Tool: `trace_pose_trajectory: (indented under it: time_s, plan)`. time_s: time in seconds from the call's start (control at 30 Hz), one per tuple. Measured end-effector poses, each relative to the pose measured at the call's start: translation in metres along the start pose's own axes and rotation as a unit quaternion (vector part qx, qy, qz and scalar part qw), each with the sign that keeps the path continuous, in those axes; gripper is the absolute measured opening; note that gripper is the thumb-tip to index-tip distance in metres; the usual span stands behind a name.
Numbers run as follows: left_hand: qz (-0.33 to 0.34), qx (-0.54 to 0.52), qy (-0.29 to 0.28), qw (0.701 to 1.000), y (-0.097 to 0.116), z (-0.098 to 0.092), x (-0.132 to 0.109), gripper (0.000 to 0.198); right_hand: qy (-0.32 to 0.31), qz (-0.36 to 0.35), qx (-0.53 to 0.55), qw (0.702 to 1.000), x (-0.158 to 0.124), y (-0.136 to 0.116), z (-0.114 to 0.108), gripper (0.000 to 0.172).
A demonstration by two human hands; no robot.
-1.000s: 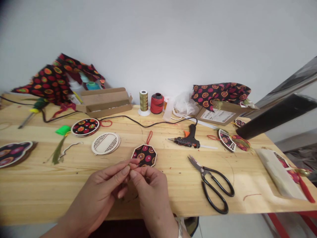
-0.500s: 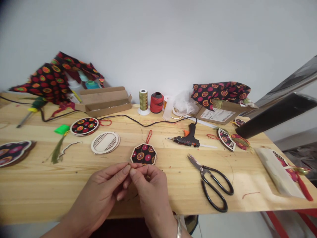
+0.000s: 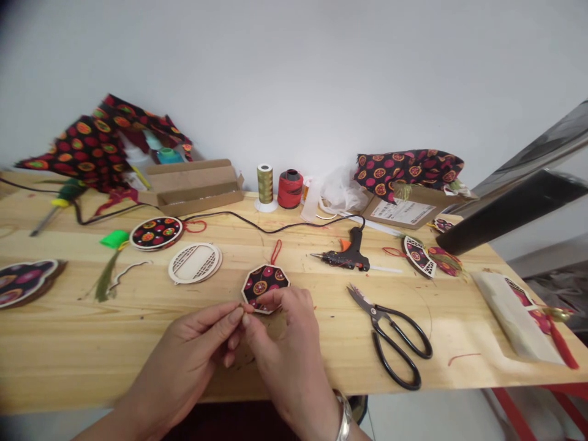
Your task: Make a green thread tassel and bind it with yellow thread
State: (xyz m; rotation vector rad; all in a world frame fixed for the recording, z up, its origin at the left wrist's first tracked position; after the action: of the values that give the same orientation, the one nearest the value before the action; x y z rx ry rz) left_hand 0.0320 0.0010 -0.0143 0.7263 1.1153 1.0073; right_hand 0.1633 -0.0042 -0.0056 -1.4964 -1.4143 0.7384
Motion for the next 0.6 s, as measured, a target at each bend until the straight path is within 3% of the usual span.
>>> trace_pose_trajectory:
  time_s: [0.13, 0.27, 0.6]
  plan:
    - [-0.017, -0.009, -0.009, 1.000, 0.001, 0.000, -0.001, 0.015, -0.105, 0.035, 0.095, 0.989, 0.010, 0.002, -0.004, 0.025]
    - [-0.028, -0.025, -0.034, 0.999, 0.004, 0.000, -0.001, 0.015, -0.187, 0.087, 0.197, 0.958, 0.017, 0.003, -0.006, 0.026]
    - [-0.074, -0.042, -0.088, 0.992, 0.008, 0.001, -0.003, 0.019, -0.229, 0.067, 0.228, 0.944, 0.023, 0.006, -0.012, 0.016]
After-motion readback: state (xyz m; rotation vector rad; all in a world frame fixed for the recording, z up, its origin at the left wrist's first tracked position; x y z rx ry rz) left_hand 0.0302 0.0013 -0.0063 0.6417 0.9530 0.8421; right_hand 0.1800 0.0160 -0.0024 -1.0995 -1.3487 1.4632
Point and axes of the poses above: each hand's wrist, its own x-axis towards the middle knuckle, its own z-axis out of the palm, y = z × x, the point moved 1 cm from there along x, towards the middle knuckle, and after that the axes turned 1 degree about z, right-handed, at the moved point
